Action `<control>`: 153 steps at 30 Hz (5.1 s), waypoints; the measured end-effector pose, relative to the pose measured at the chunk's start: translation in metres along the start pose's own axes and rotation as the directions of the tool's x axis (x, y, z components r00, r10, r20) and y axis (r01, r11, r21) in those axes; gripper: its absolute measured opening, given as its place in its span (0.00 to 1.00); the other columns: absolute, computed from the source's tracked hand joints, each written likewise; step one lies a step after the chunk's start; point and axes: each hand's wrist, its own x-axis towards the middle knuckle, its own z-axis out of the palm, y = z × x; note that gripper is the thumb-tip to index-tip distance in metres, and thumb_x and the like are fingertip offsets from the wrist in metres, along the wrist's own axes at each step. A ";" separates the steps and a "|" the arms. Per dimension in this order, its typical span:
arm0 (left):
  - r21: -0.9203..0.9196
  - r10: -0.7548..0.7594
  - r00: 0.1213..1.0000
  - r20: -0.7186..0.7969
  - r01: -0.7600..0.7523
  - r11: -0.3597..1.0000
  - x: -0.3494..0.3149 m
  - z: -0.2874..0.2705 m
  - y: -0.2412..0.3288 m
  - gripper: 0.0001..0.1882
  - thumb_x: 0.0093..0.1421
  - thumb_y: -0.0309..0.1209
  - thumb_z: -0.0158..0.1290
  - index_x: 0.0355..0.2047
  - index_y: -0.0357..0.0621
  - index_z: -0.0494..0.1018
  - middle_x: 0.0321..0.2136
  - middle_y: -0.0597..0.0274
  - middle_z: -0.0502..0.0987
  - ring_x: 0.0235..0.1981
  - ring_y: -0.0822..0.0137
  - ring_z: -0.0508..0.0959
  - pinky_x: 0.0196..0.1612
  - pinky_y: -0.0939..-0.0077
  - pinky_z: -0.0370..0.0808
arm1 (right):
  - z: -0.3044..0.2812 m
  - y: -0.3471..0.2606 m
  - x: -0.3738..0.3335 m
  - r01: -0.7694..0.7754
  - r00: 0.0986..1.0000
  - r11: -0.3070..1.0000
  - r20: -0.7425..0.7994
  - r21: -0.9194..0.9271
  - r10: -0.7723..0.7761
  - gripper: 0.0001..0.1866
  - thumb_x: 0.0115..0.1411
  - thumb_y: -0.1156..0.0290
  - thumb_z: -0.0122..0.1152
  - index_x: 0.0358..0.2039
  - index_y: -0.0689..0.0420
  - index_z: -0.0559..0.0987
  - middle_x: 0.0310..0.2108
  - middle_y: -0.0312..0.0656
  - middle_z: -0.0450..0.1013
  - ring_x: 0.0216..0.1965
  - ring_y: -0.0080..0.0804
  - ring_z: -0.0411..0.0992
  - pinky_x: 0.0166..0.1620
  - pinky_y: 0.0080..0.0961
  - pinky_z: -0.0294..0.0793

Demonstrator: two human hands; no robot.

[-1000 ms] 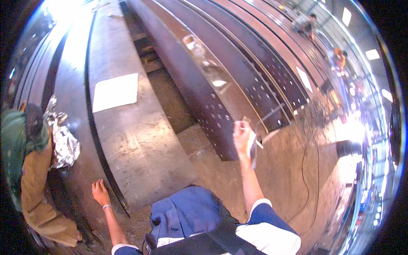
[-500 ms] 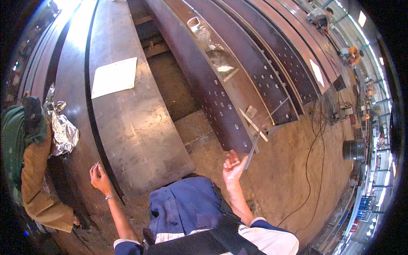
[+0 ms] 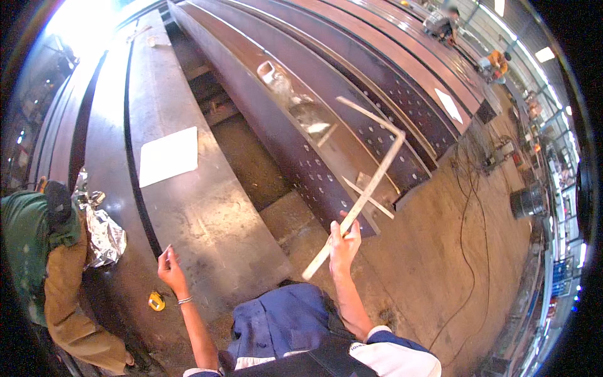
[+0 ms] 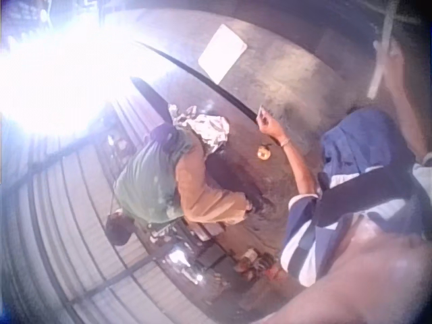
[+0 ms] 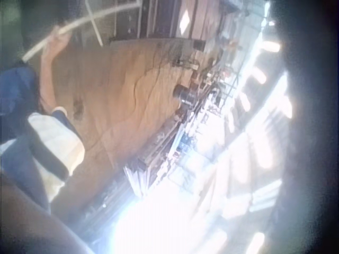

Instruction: The person measures a large curved metal sheet using a tape measure and marks points with a marker. They then use a square ruler to draw straight lines across the sheet, creating a grid pattern. The person repeatedly repositions the ruler and draws additional lines to complete the layout.

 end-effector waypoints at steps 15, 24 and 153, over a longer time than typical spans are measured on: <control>-0.427 0.197 0.718 0.667 0.152 0.891 -0.009 0.045 0.217 0.17 0.70 0.32 0.56 0.55 0.38 0.77 0.38 0.61 0.84 0.39 0.74 0.83 0.41 0.77 0.82 | 0.073 -0.070 -0.093 0.035 0.469 0.986 0.874 -0.163 0.128 0.21 0.62 0.72 0.69 0.54 0.62 0.77 0.20 0.26 0.71 0.21 0.10 0.66 0.26 0.12 0.62; -0.505 0.260 0.751 0.607 0.112 0.856 -0.014 0.024 0.246 0.16 0.70 0.31 0.56 0.55 0.38 0.77 0.40 0.64 0.83 0.41 0.75 0.83 0.42 0.81 0.81 | 0.096 -0.047 -0.111 0.171 0.348 0.977 0.935 -0.129 0.062 0.20 0.63 0.71 0.68 0.55 0.58 0.79 0.20 0.31 0.73 0.20 0.12 0.65 0.24 0.18 0.63; 0.649 0.038 0.782 0.622 -0.542 0.534 0.236 0.273 0.027 0.33 0.39 0.61 0.69 0.23 0.38 0.84 0.28 0.44 0.83 0.34 0.48 0.84 0.41 0.57 0.80 | 0.107 0.127 0.020 0.497 0.704 0.498 0.666 -0.711 0.249 0.15 0.56 0.63 0.74 0.39 0.57 0.80 0.29 0.45 0.77 0.29 0.42 0.78 0.34 0.37 0.77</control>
